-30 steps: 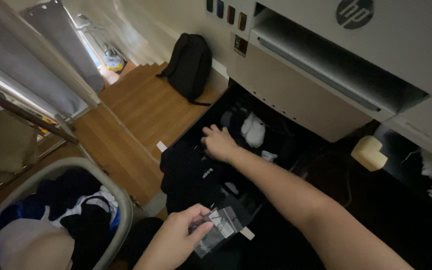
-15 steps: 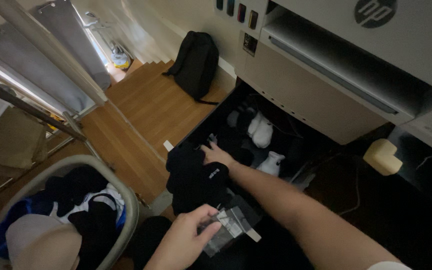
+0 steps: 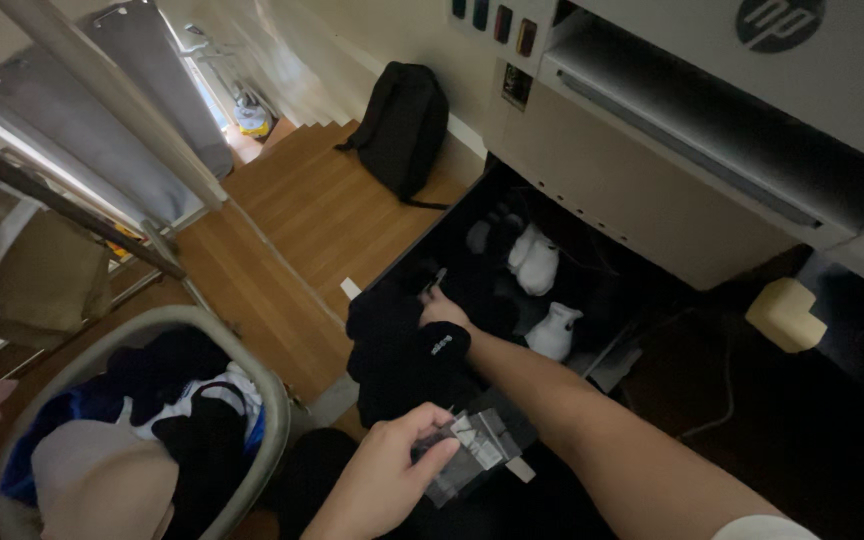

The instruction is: The person sits on the floor and sorts through a drawer containing socks and small items. They pick up individual socks, fold them, and place them into a laundry basket. They also handle a small packaged item and a black pouch, moving them within the drawer.

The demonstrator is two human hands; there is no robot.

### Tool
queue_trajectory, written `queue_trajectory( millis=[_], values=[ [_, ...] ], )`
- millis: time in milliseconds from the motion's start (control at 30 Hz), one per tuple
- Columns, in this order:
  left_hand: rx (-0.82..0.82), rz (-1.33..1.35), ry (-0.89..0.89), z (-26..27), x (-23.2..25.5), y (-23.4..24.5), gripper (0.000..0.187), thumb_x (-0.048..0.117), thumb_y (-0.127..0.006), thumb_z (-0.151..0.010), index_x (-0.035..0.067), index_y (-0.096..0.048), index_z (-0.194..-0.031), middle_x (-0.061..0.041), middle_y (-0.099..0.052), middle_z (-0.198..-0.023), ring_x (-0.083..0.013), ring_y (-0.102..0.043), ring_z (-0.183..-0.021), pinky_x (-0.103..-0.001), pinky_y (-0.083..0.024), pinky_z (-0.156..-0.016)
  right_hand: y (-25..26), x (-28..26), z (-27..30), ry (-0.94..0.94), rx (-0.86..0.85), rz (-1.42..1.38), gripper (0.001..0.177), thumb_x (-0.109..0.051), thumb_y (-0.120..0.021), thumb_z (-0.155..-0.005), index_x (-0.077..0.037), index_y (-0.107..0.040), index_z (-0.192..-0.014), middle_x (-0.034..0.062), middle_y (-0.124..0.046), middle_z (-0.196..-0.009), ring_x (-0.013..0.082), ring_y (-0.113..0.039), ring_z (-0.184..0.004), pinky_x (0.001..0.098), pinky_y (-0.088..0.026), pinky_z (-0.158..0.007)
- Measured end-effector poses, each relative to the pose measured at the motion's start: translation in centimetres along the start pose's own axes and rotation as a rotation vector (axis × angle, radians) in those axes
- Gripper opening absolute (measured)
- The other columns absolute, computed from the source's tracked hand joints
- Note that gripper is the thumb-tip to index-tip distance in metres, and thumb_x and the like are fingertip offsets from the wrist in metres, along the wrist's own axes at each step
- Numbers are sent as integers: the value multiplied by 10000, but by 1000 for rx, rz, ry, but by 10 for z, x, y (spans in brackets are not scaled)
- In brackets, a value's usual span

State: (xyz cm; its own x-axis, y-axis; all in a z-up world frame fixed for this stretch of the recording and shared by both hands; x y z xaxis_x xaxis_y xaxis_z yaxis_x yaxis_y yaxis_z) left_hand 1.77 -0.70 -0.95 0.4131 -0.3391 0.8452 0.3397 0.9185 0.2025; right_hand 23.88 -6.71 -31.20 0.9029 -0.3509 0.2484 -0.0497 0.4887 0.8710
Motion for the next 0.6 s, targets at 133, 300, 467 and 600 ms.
queue_trajectory(
  millis=[133,300,467,600],
  values=[
    [18,75,-23,4,1,-2,165,194,-617,-966,70,-687,-1049,-39,-807,-894,-112,-759,-801,-263,-584,-728,-4,9,-10,78,134,8,265,-336,-579,-941,-202,-785,-1040,49,-729,-1158,294,-526,-1288,551,-233,-1160],
    [112,137,-92,6,-2,-7,166,167,-639,-951,57,-693,-1063,-60,-806,-876,-119,-748,-769,-259,-578,-709,33,55,23,58,116,124,201,-222,-675,-807,-239,-753,-992,25,-691,-1153,238,-567,-1204,548,-288,-1134],
    [366,229,-163,6,-12,-14,178,162,-654,-960,14,-687,-1053,-80,-794,-870,-117,-708,-764,-271,-551,-676,94,110,109,-230,753,-404,381,6,-661,-845,-246,-742,-1119,28,-735,-1140,265,-654,-1136,563,-408,-1039],
    [556,314,-134,8,-21,-10,189,161,-645,-957,11,-696,-1061,-81,-821,-898,-126,-741,-770,-268,-554,-682,132,109,186,-679,949,-1104,331,-121,-714,-963,-143,-629,-1282,110,-731,-1121,266,-730,-1001,425,-588,-887]
  ],
)
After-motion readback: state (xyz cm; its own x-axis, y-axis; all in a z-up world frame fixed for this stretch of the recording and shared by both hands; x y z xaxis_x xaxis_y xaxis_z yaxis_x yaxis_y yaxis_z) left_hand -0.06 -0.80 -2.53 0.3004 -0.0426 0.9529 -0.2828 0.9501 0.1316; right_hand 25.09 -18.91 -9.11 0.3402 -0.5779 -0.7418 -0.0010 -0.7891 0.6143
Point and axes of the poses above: each hand's wrist, its own z-axis away from the middle knuckle, its own y-axis out of the back of the hand, x = y × z, the point moved 2 cm from there along -z, towards the middle knuckle
